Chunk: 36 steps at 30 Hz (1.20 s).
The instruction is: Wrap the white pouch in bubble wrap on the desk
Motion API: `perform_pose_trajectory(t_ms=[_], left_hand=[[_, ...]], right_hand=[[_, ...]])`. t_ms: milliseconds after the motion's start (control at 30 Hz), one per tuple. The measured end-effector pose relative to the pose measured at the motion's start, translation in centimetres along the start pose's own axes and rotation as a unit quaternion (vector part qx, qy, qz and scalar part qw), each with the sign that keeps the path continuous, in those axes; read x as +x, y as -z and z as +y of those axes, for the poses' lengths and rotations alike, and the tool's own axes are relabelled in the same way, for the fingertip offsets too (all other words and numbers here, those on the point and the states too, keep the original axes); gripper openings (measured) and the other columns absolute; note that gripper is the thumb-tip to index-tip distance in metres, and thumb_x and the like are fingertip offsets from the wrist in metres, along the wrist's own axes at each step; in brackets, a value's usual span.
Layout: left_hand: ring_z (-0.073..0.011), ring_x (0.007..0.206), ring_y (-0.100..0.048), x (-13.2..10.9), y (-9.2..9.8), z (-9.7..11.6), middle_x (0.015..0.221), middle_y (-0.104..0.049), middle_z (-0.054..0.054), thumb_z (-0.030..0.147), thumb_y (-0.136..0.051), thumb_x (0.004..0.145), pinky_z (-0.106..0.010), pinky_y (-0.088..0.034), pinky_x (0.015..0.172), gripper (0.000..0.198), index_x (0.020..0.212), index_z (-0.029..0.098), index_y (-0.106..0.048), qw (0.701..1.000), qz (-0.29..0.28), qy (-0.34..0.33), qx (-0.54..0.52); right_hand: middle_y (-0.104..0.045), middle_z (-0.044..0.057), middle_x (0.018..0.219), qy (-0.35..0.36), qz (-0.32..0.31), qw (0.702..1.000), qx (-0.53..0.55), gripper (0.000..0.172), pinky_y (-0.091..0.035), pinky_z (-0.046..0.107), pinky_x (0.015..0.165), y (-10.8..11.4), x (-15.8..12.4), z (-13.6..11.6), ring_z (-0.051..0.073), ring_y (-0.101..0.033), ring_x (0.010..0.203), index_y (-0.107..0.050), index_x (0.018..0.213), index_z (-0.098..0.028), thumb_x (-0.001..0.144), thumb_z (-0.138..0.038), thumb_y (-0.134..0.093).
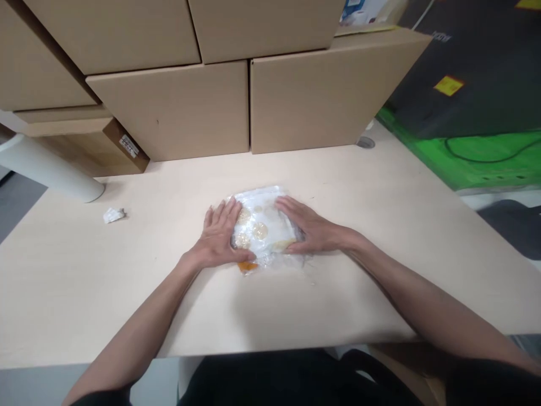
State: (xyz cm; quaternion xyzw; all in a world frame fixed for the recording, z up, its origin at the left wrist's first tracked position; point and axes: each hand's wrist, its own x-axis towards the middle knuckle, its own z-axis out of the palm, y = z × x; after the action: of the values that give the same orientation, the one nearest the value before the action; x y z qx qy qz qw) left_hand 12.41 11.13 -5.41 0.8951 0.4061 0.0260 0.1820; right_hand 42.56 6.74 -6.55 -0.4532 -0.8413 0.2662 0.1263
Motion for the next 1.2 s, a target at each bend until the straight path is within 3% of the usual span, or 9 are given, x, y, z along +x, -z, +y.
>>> perform_pose_trajectory(t_ms=[133, 267, 367, 467, 600, 767, 933, 1100, 1200], left_hand=[[-0.044, 0.153, 0.0, -0.1, -0.6, -0.1, 0.168, -0.008, -0.016, 0.074, -0.075, 0.064, -0.065, 0.001, 0.12, 0.131, 0.161, 0.023, -0.004, 0.999, 0.041, 0.011, 0.015], [-0.0445, 0.153, 0.006, -1.2, -0.1, 0.3, 0.168, 0.004, -0.017, 0.078, -0.066, 0.072, -0.07, 0.0, 0.117, 0.125, 0.16, 0.028, 0.007, 0.997, 0.074, -0.015, -0.01], [-0.0438, 0.152, 0.012, -2.2, 0.3, 1.8, 0.168, 0.011, -0.016, 0.08, -0.059, 0.076, -0.069, 0.002, 0.117, 0.117, 0.161, 0.03, 0.004, 0.995, 0.092, -0.048, -0.016], [-0.0465, 0.151, 0.01, -2.6, 0.0, 4.0, 0.168, 0.005, -0.018, 0.083, -0.062, 0.07, -0.07, 0.004, 0.116, 0.119, 0.161, 0.026, -0.013, 0.993, 0.084, -0.076, 0.015], [-0.0457, 0.153, 0.002, -2.5, -1.6, 5.6, 0.168, -0.006, -0.019, 0.064, -0.066, 0.083, -0.072, -0.002, 0.115, 0.093, 0.158, 0.026, -0.028, 0.99, 0.08, -0.104, 0.043], [-0.0363, 0.155, -0.005, -2.4, -2.8, 5.4, 0.167, -0.019, -0.01, 0.025, -0.044, 0.102, -0.07, -0.01, 0.116, 0.051, 0.152, 0.035, -0.039, 0.988, 0.125, -0.091, -0.009], [-0.0261, 0.155, -0.011, -2.5, -2.0, 5.2, 0.166, -0.025, -0.005, 0.038, -0.033, 0.106, -0.058, -0.014, 0.122, 0.048, 0.154, 0.035, -0.036, 0.961, 0.205, -0.128, -0.137], [-0.0246, 0.151, -0.03, -2.7, -1.0, 6.0, 0.16, -0.039, -0.005, 0.048, -0.037, 0.104, -0.05, -0.022, 0.124, 0.05, 0.15, 0.03, -0.044, 0.897, 0.325, -0.094, -0.283], [-0.0268, 0.144, -0.041, -2.8, -0.1, 6.3, 0.158, -0.043, -0.005, 0.057, -0.04, 0.1, -0.047, -0.038, 0.117, 0.056, 0.149, 0.03, -0.044, 0.823, 0.392, -0.003, -0.41]], right_hand=[[-0.006, 0.014, 0.169, -0.02, 0.003, 0.999, 0.031, 0.118, -0.007, 0.057, 0.124, 0.2, 0.5, -0.5, 0.037, 0.001, 0.155, -0.011, 0.162, -0.022, 0.073, -0.072, -0.07], [-0.006, 0.01, 0.17, -0.065, 0.042, 0.979, 0.189, 0.112, -0.013, 0.054, 0.124, 1.2, -0.5, -0.9, 0.034, -0.004, 0.155, -0.018, 0.16, -0.028, 0.072, -0.066, -0.075], [-0.034, 0.015, 0.161, -0.145, 0.176, 0.911, 0.344, 0.092, -0.04, 0.05, 0.111, 1.2, -1.7, -1.0, 0.033, -0.037, 0.145, -0.036, 0.153, -0.026, 0.077, -0.061, -0.072], [-0.068, 0.016, 0.119, -0.225, 0.274, 0.844, 0.402, 0.065, -0.055, 0.035, 0.074, 0.5, -2.1, -1.2, 0.024, -0.068, 0.096, -0.062, 0.124, -0.017, 0.073, -0.053, -0.077], [-0.065, 0.002, 0.067, -0.237, 0.233, 0.829, 0.45, 0.04, -0.034, 0.022, 0.043, -0.2, -1.7, -2.3, 0.012, -0.054, 0.053, -0.067, 0.1, -0.015, 0.071, -0.04, -0.079], [-0.061, -0.003, 0.059, -0.22, 0.183, 0.806, 0.518, 0.053, -0.031, 0.021, 0.041, 0.0, -1.6, -3.4, 0.01, -0.048, 0.047, -0.061, 0.118, -0.017, 0.072, -0.034, -0.079], [-0.063, -0.004, 0.066, -0.21, 0.188, 0.775, 0.566, 0.081, -0.027, 0.021, 0.041, 0.0, -1.7, -4.1, 0.011, -0.052, 0.05, -0.048, 0.134, -0.02, 0.062, -0.028, -0.084], [-0.06, -0.006, 0.066, -0.193, 0.24, 0.777, 0.549, 0.065, -0.033, 0.023, 0.047, 0.1, -1.6, -4.6, 0.009, -0.051, 0.051, -0.057, 0.121, -0.018, 0.062, -0.026, -0.081], [-0.06, -0.006, 0.073, -0.202, 0.298, 0.76, 0.54, 0.058, -0.034, 0.023, 0.048, 0.7, -1.7, -4.5, 0.007, -0.05, 0.05, -0.06, 0.113, -0.021, 0.059, -0.027, -0.081]])
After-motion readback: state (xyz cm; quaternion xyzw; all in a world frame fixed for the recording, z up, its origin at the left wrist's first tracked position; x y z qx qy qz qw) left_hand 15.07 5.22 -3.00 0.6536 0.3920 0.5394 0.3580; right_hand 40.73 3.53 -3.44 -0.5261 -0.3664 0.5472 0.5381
